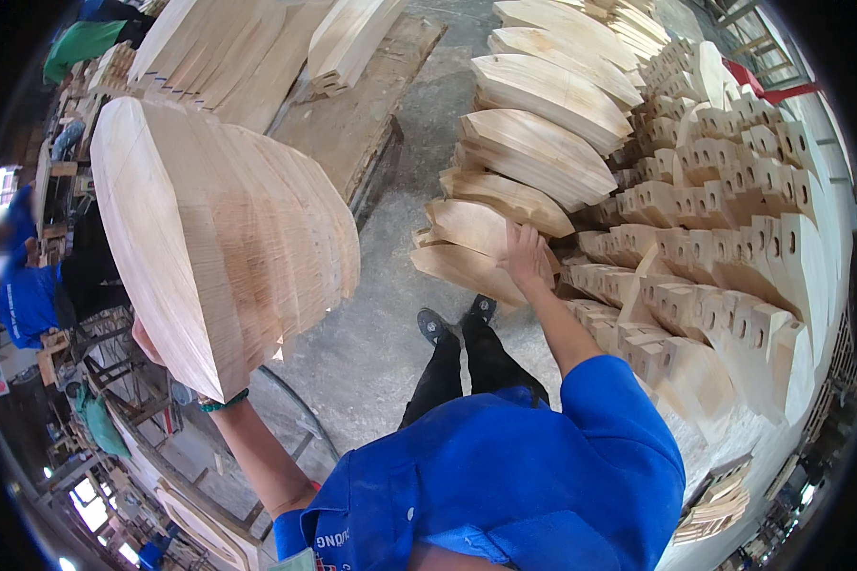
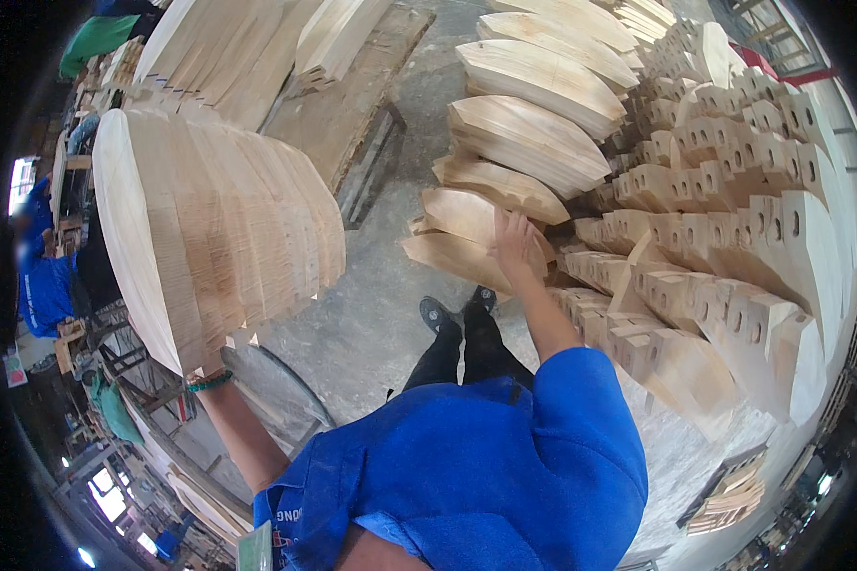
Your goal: The person repeatedly picks up light-colored wooden chair parts from a pile, briefly turns them over, and places them onto a growing stack. The person handles the parts one at a time and occasionally adjusts the stack.
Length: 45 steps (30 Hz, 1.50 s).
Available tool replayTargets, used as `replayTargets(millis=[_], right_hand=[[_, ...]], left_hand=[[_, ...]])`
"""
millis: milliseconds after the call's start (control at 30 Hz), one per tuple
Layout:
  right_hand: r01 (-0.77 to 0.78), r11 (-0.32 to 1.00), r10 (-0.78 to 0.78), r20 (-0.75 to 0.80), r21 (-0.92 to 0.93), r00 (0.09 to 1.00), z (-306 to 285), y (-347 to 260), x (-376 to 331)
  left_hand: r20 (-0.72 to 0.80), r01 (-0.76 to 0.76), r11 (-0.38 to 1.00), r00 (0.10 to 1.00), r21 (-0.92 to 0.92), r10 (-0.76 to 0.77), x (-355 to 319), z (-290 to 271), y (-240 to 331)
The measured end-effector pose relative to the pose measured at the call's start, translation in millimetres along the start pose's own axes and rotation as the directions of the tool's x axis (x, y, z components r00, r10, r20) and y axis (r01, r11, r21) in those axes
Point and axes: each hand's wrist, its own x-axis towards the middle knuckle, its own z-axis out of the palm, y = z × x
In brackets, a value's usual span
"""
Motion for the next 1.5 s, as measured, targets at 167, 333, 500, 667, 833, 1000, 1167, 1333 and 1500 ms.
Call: replayTargets(millis=[167,333,500,667,833,1000,1167,1333,1500], right_hand=[[-0.166,0.985,0.16,0.133,0.036,0.978,-8,-10,-6],[-0.113,0.994,0.113,0.019,0.0,0.993,5,-2,-5],[-0.171,0.967,0.113,0.286,0.186,0.952,-7,-7,18],[0.061,0.982,-0.076,0.077,0.181,0.994,-38,-11,60],[0.056,0.952,-0.064,0.018,0.3,0.998,-19,-5,55],[0.151,0.899,-0.074,-0.197,0.411,0.978,-63,-36,30],[-0.057,0.948,0.082,-0.068,0.313,0.994,-33,-1,14],[0.008,0.929,0.06,-0.171,0.369,0.983,-61,-23,22],[-0.085,0.971,0.129,-0.194,0.224,0.972,-15,9,25]], left_hand=[[0.001,0.094,0.992,0.996,-0.08,-0.094,5,5,3],[0.002,0.252,0.937,0.966,-0.24,-0.26,13,9,11],[0.074,0.448,0.754,0.877,-0.481,-0.475,35,10,10],[0.065,0.381,0.807,0.916,-0.451,-0.396,37,10,18],[0.211,0.465,0.654,0.877,-0.597,-0.431,37,40,54],[0.128,0.418,0.667,0.889,-0.617,-0.439,29,32,61],[0.243,0.462,0.666,0.884,-0.585,-0.399,39,41,48],[0.193,0.448,0.675,0.887,-0.586,-0.42,34,23,46],[0.182,0.519,0.684,0.844,-0.512,-0.504,37,40,40]])
